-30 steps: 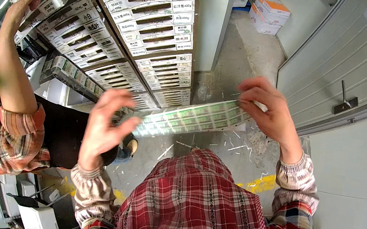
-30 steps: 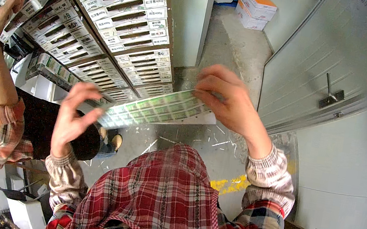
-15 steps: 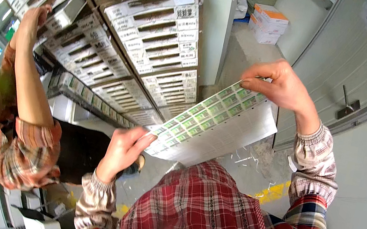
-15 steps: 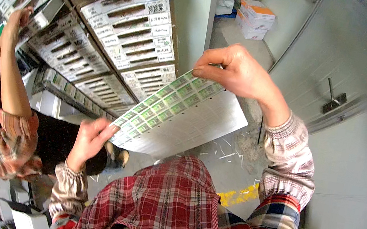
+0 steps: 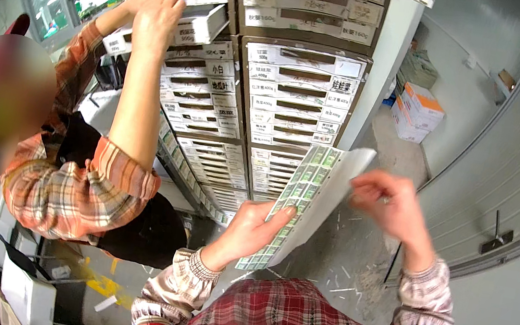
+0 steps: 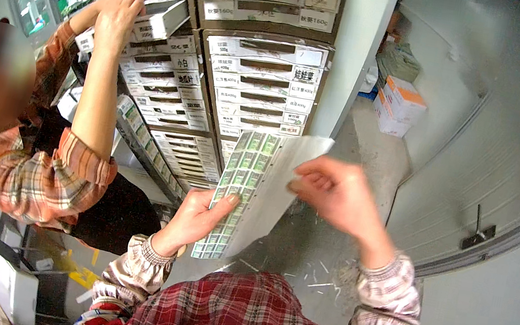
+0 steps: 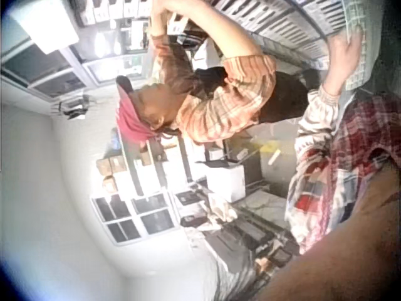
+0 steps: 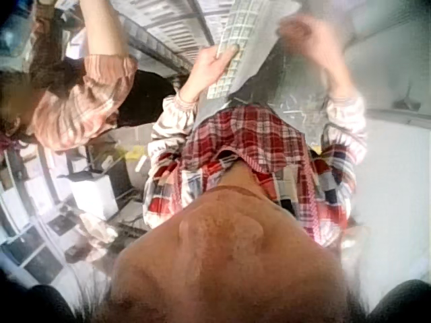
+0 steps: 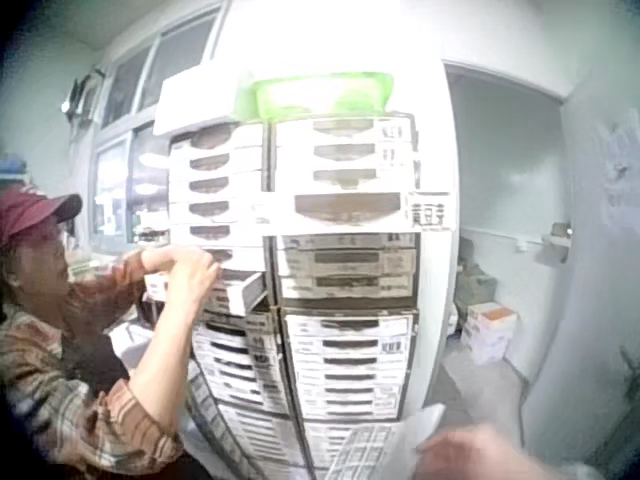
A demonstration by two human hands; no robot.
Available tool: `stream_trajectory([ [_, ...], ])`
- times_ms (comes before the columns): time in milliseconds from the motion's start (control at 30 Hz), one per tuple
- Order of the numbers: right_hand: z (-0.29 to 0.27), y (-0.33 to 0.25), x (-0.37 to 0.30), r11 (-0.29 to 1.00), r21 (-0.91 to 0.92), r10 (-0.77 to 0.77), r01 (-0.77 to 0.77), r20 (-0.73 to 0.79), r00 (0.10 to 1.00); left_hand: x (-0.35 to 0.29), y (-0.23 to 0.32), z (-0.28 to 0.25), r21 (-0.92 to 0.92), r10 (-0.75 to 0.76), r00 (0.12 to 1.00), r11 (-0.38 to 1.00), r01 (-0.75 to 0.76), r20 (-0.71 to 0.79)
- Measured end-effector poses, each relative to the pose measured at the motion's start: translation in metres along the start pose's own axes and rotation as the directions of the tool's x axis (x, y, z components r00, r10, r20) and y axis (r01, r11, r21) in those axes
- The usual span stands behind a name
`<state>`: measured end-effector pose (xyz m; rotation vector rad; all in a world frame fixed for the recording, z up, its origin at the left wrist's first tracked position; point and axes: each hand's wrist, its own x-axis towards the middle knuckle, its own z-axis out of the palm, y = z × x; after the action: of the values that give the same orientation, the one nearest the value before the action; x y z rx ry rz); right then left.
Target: The person writes on a document, retrieves a sheet of labels from a drawer, tears off a strip, and organizes several individual labels into a basket alongside the document.
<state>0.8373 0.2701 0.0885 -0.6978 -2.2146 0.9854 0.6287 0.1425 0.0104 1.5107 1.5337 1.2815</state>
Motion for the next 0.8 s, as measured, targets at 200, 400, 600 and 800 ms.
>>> stream_trajectory([
  [200, 0.038, 0.011, 0.009, 0.840, 0.523, 0.125, -0.146, 0.076, 0.989, 0.002, -0.001, 0.026, -0.069, 0.204, 0.979, 0.977, -0.203, 0.017],
  [400, 0.010, -0.013, 0.013, 0.872, 0.461, 0.055, -0.166, 0.243, 0.968, 0.013, 0.016, -0.006, 0.054, 0.382, 0.907, 0.924, -0.379, -0.176],
  [600, -0.009, -0.023, 0.008, 0.900, 0.381, 0.126, -0.209, 0.233, 0.964, 0.058, 0.045, -0.039, 0.038, 0.631, 0.773, 0.773, -0.633, 0.062],
  [800, -0.027, -0.019, 0.005, 0.921, 0.303, 0.144, -0.244, 0.317, 0.937, 0.063, 0.043, -0.028, -0.133, 0.476, 0.858, 0.879, -0.458, 0.191],
])
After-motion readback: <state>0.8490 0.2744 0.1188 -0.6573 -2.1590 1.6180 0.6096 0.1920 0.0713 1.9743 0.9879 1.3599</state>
